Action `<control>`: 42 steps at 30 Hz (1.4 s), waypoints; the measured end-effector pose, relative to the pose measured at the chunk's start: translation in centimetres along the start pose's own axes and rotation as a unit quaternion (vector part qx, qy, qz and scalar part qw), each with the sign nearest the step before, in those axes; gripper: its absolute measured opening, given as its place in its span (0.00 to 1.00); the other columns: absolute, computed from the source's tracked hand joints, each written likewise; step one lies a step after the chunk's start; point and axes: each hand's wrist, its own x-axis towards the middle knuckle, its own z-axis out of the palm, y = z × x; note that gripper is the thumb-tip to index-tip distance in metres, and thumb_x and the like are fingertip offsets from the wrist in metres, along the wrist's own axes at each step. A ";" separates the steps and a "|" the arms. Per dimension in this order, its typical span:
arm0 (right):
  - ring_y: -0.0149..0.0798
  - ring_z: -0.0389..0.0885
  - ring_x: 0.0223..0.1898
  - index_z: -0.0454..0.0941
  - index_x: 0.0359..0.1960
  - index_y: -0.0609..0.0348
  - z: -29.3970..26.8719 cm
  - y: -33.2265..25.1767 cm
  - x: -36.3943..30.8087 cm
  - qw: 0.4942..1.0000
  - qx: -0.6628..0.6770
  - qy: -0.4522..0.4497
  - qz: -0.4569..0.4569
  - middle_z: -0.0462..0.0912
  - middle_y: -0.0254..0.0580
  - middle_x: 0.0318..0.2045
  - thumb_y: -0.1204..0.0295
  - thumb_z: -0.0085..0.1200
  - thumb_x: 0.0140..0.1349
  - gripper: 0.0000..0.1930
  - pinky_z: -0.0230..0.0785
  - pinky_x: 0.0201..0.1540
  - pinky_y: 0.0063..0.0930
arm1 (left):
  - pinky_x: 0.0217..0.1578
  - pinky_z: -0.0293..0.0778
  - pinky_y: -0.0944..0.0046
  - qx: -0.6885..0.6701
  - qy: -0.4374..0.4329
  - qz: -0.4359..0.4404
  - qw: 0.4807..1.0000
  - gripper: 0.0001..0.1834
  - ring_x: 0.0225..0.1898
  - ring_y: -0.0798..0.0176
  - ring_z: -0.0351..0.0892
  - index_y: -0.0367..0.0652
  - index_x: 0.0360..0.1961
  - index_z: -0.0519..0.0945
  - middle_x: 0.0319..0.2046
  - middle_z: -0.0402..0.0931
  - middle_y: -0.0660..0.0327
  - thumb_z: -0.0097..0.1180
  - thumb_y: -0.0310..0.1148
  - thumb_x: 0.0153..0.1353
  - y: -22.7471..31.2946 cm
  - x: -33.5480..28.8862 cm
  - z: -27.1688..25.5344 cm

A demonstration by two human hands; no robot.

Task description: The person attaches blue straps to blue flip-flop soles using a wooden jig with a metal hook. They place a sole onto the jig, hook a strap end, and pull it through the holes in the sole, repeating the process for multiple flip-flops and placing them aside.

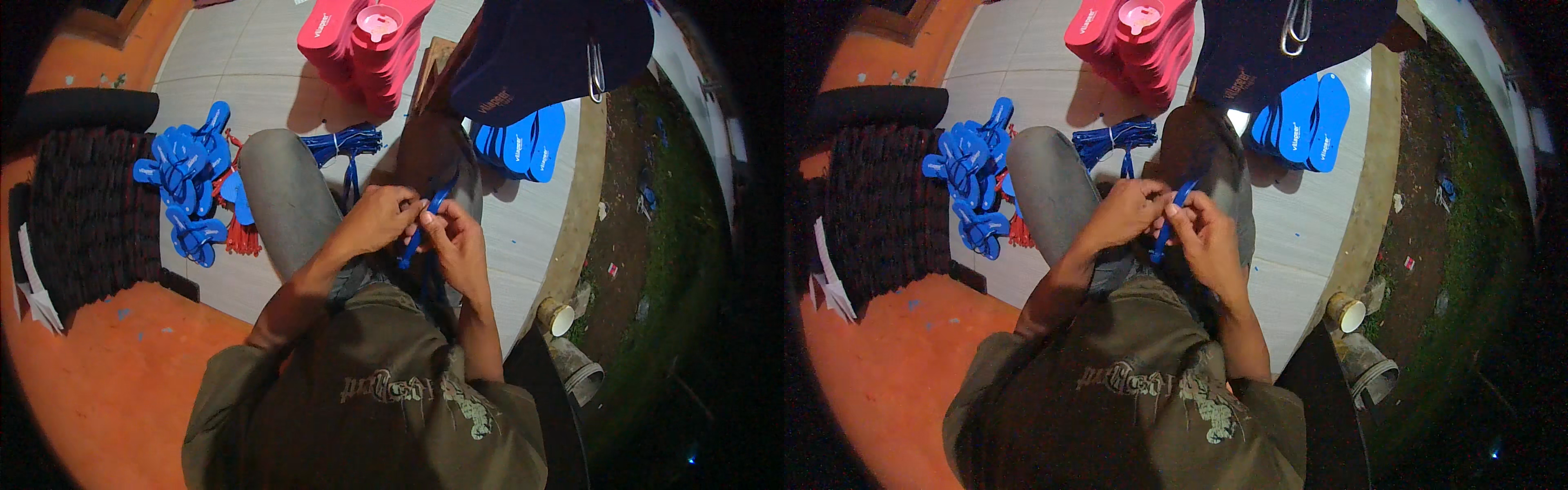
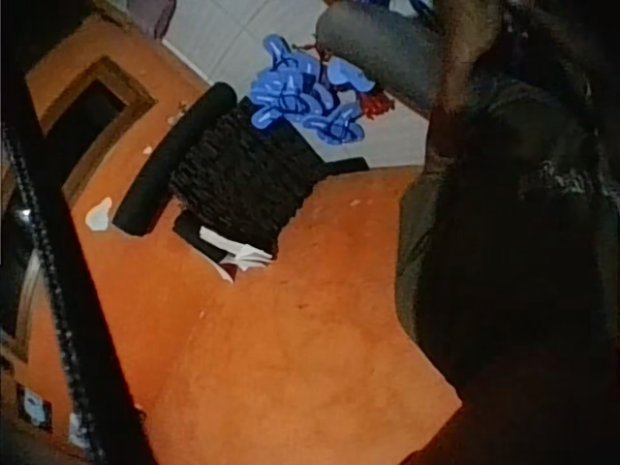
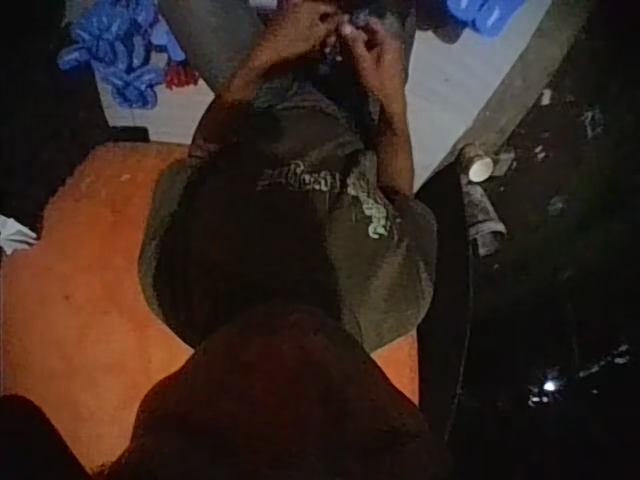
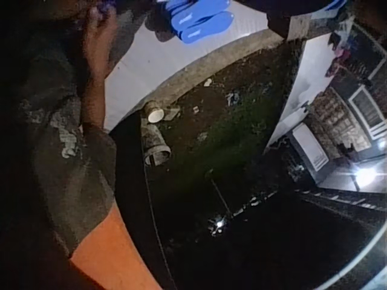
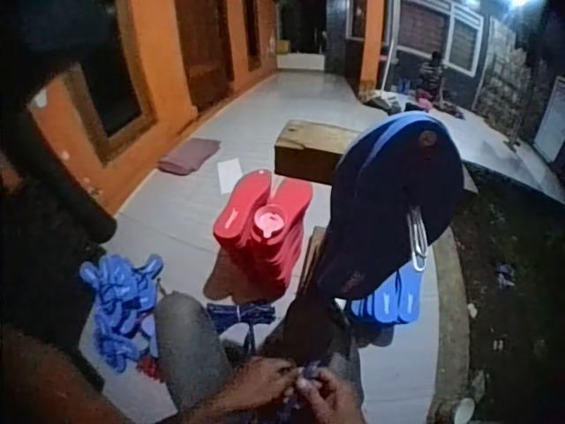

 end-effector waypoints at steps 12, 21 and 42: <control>0.33 0.78 0.26 0.68 0.38 0.62 -1.0 1.1 0.6 0.953 0.282 -0.094 0.052 0.76 0.40 0.27 0.69 0.45 0.62 0.08 0.72 0.28 0.21 | 0.17 0.63 0.79 -0.330 -0.111 0.010 0.937 0.17 0.20 0.76 0.69 0.37 0.37 0.72 0.23 0.72 0.65 0.44 0.43 0.62 -2.1 -0.8 -1.4; 0.35 0.79 0.29 0.66 0.40 0.62 -0.7 0.7 -0.2 0.945 0.315 -0.078 0.048 0.76 0.42 0.29 0.69 0.45 0.62 0.10 0.75 0.31 0.23 | 0.19 0.62 0.80 -0.274 -0.060 0.050 0.959 0.16 0.21 0.77 0.68 0.38 0.35 0.73 0.22 0.71 0.66 0.43 0.42 0.63 -0.8 -1.8 -1.0; 0.22 0.72 0.23 0.76 0.35 0.62 -0.9 -0.9 1.0 0.992 0.054 0.110 -0.008 0.76 0.32 0.25 0.68 0.53 0.57 0.10 0.64 0.24 0.14 | 0.22 0.63 0.68 0.052 -0.026 0.085 0.995 0.14 0.18 0.70 0.65 0.37 0.35 0.72 0.16 0.67 0.63 0.48 0.39 0.59 0.7 -2.2 0.1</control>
